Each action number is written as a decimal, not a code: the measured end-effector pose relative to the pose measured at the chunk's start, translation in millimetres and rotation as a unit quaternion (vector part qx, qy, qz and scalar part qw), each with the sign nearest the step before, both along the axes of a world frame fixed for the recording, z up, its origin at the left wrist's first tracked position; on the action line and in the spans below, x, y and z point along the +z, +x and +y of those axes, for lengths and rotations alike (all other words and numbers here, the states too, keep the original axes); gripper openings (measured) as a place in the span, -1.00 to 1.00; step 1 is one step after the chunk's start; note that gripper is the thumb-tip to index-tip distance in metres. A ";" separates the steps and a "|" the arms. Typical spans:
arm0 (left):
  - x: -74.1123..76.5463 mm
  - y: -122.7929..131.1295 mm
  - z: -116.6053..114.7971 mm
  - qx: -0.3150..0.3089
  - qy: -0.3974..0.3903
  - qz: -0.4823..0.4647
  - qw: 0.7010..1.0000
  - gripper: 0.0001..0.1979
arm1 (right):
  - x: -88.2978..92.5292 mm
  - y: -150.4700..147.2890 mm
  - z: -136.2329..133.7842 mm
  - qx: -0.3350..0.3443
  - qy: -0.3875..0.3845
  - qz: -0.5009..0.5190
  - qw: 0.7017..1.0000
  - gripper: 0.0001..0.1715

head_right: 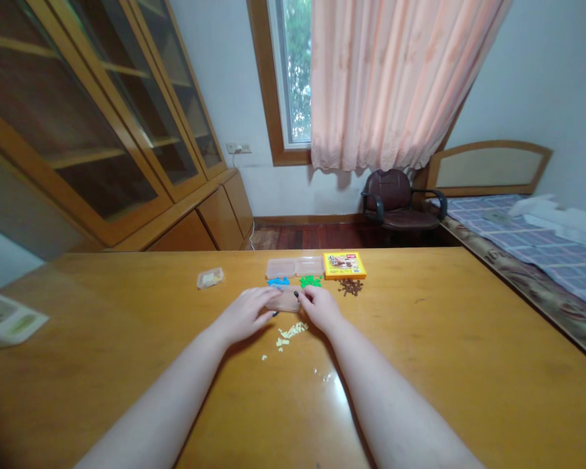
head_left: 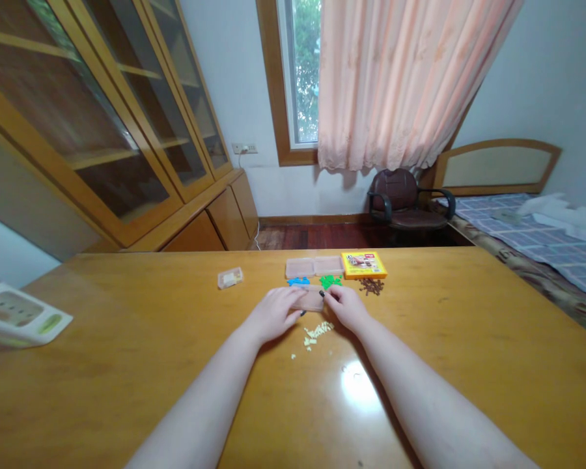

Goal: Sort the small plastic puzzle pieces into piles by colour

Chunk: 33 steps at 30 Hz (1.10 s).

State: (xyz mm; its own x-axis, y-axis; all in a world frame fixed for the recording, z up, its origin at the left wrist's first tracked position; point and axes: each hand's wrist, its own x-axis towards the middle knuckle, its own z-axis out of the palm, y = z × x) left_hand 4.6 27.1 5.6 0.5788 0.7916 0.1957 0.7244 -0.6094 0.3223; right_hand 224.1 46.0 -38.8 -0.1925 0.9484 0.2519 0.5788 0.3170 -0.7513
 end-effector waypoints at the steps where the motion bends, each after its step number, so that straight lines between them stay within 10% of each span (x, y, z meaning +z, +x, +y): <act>1: 3.4 -5.3 -1.2 -0.005 -0.035 0.036 0.999 -0.73 | -0.7 -0.1 0.3 -0.002 0.001 -0.008 1.000 -0.59; 8: 10.0 -15.5 -27.6 0.018 -0.370 0.110 0.922 -0.76 | -5.0 -2.3 -1.0 0.003 -0.151 0.136 0.979 -0.48; 12: 4.6 -5.3 -35.1 0.033 -0.504 0.082 0.859 -0.85 | 2.6 1.5 -5.1 0.046 -0.158 0.052 0.985 -0.47; 20: 1.7 -3.3 -26.0 -0.020 -0.306 0.014 0.952 -0.65 | 4.1 -3.1 -9.9 0.141 -0.116 0.068 0.981 -0.53; 33: -4.2 2.6 -31.0 -0.142 -0.238 0.035 0.960 -0.83 | 6.3 -4.9 -12.4 0.109 -0.089 0.067 0.988 -0.49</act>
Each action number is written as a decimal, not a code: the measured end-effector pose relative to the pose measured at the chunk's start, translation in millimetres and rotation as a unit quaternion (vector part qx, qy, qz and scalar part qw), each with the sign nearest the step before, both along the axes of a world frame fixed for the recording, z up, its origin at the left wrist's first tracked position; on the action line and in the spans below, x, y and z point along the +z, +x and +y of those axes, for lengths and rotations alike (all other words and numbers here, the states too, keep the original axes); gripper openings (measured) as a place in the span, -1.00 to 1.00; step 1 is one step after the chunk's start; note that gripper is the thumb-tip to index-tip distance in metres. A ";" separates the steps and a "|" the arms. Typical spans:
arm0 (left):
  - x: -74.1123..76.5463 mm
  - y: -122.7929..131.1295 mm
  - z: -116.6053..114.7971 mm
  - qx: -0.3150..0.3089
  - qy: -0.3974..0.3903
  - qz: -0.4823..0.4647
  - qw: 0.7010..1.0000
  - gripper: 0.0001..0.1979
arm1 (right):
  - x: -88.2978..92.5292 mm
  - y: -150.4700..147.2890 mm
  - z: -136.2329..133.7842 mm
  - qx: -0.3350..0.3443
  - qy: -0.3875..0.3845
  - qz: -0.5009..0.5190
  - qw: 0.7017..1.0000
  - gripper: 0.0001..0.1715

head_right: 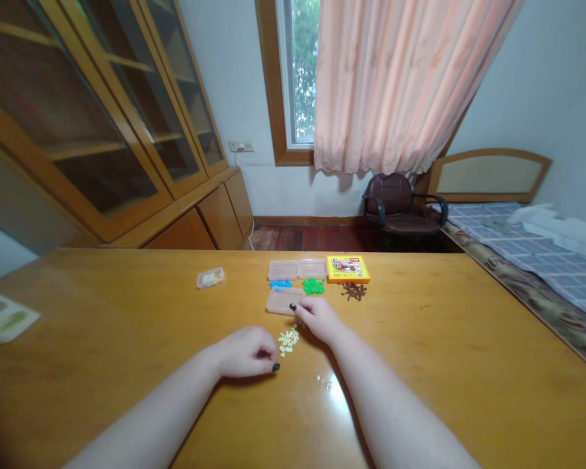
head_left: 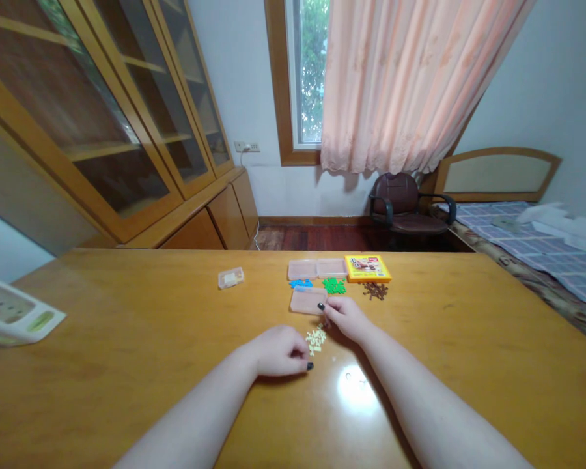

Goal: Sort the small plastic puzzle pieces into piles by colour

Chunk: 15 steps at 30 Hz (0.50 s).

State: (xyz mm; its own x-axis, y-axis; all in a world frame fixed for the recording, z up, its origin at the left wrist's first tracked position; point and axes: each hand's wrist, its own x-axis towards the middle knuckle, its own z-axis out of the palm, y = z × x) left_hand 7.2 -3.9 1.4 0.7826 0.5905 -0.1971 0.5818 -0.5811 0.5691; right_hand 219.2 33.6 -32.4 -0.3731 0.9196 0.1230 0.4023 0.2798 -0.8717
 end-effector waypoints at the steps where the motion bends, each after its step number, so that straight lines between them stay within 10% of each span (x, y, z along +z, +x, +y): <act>1: 0.0 2.8 -2.9 -0.008 0.000 0.003 1.000 -0.84 | 0.2 -1.2 -0.9 0.015 -0.012 0.014 1.000 -0.50; 7: 1.1 9.4 -2.2 -0.004 0.064 -0.042 0.997 -0.79 | -7.7 -1.6 1.9 -0.026 -0.017 0.081 0.996 -0.49; 11: -8.7 -2.1 14.2 0.129 0.174 -0.091 0.972 -0.72 | -8.2 3.7 7.9 -0.129 0.103 -0.011 0.986 -0.64; 15: -24.2 -9.7 25.9 0.217 0.229 -0.063 0.947 -0.47 | -7.1 4.2 9.1 -0.065 0.175 -0.050 0.981 -0.80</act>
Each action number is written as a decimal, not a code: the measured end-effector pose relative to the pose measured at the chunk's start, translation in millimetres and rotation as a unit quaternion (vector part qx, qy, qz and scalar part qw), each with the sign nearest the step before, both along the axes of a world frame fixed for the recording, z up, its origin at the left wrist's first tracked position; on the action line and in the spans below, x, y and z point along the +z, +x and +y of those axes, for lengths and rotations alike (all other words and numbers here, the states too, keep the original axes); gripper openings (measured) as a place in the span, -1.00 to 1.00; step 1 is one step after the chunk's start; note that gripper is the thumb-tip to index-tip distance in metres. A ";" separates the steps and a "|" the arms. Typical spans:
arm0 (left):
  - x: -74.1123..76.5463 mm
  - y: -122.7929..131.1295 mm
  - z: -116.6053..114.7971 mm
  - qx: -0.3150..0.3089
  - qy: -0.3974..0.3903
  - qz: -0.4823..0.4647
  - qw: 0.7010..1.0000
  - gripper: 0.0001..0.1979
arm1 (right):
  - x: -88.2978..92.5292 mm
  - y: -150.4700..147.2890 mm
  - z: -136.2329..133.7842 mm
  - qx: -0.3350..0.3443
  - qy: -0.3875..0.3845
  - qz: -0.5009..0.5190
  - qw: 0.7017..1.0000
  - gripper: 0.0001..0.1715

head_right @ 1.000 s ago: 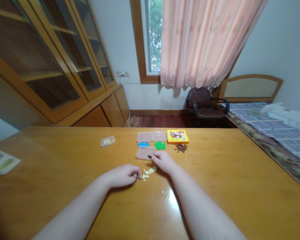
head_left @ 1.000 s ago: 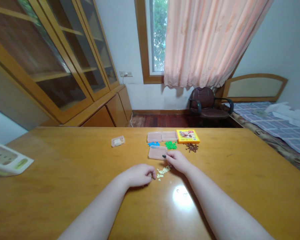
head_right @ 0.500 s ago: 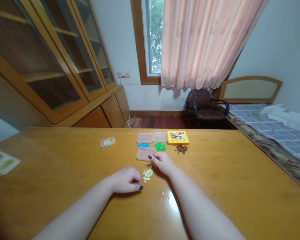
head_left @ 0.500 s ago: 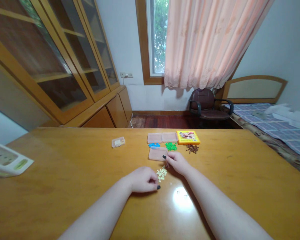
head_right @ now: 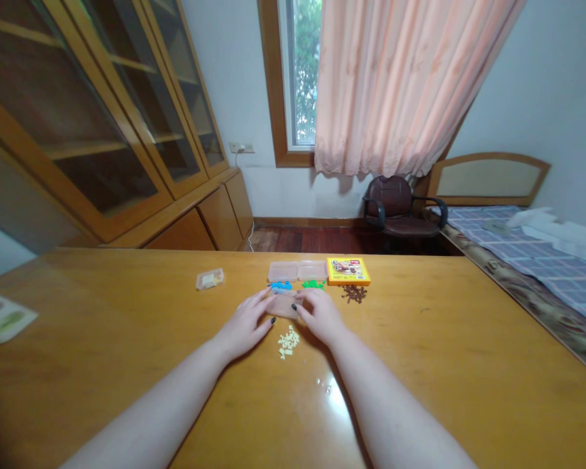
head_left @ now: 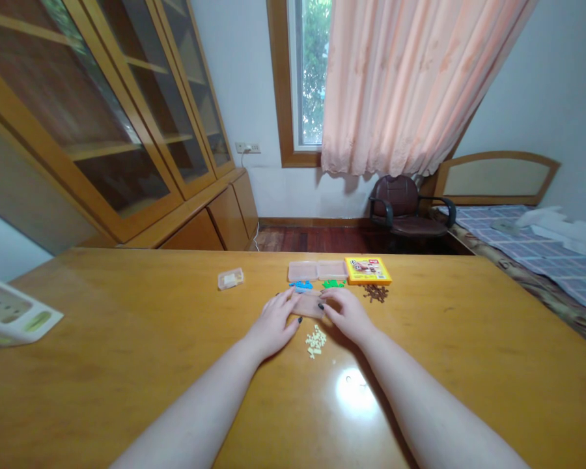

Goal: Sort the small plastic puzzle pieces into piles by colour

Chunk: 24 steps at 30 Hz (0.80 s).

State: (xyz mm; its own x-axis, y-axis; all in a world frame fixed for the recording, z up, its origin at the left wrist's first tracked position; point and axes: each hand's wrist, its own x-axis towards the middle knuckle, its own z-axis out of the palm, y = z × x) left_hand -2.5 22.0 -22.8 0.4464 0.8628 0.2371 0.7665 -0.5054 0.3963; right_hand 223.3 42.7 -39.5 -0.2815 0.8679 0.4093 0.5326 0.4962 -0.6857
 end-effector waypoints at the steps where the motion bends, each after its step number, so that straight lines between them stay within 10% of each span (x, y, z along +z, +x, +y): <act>1: -2.6 0.3 1.0 0.002 -0.006 0.016 1.000 -0.46 | -0.5 -0.6 -0.4 0.017 0.005 -0.014 1.000 -0.74; 16: 1.6 10.3 -5.5 -0.024 -0.004 0.053 0.998 -0.58 | -6.0 -2.8 -2.4 0.026 -0.011 -0.070 0.997 -0.45; 24: -14.3 0.4 8.1 0.026 -0.022 -0.112 0.993 -0.32 | -0.9 -3.4 -1.5 0.051 0.009 0.034 0.998 -0.60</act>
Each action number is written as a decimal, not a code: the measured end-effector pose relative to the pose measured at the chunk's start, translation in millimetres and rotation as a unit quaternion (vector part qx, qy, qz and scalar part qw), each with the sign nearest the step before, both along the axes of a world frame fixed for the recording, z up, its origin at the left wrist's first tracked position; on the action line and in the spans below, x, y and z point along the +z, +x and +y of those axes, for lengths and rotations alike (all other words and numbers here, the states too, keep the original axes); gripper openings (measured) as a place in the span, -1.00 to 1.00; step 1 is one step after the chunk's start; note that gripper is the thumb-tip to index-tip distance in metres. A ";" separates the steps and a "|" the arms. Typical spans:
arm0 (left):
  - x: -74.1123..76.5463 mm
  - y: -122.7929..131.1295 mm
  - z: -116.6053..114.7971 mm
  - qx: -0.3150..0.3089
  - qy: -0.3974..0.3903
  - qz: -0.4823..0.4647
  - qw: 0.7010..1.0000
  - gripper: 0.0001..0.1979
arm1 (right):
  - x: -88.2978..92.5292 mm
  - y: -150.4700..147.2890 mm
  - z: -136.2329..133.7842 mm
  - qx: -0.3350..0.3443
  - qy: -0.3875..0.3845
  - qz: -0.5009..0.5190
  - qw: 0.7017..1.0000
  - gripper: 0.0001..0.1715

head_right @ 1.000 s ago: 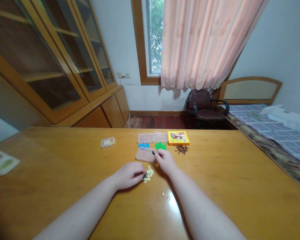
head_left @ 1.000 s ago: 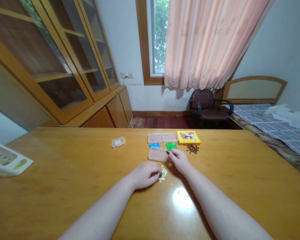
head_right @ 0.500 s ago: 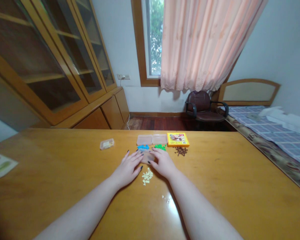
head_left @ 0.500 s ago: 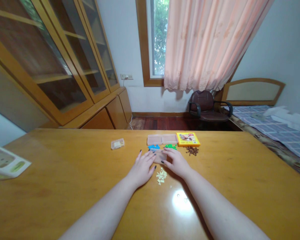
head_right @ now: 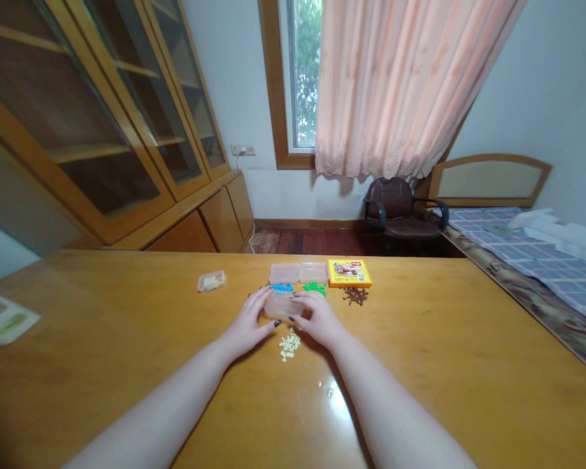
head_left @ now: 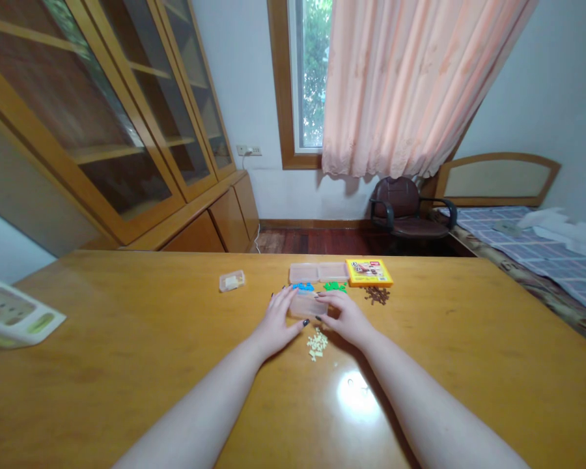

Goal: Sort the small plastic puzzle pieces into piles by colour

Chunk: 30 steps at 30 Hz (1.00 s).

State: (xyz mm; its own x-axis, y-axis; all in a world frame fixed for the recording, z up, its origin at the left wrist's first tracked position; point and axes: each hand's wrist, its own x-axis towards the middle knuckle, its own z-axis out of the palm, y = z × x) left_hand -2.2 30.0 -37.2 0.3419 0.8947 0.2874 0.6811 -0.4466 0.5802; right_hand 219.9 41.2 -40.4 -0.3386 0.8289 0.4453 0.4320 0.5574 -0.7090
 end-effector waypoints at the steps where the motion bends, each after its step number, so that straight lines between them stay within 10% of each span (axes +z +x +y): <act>1: -1.5 -1.3 1.5 -0.005 -0.010 -0.034 0.999 -0.30 | 0.6 0.1 0.4 0.004 -0.002 0.021 1.000 -0.63; 8: -8.4 2.3 4.1 -0.055 -0.109 -0.243 0.962 -0.23 | -0.7 0.0 0.2 0.038 -0.065 0.120 0.990 -0.62; 15: -0.5 13.8 1.4 -0.013 -0.195 -0.421 0.886 -0.33 | 4.3 1.8 -8.2 0.027 0.035 -0.015 0.999 -0.69; 30: 0.4 28.6 -14.6 -0.026 -0.163 -0.427 0.889 -0.32 | 16.0 2.4 -20.6 0.019 0.181 -0.131 0.974 -0.59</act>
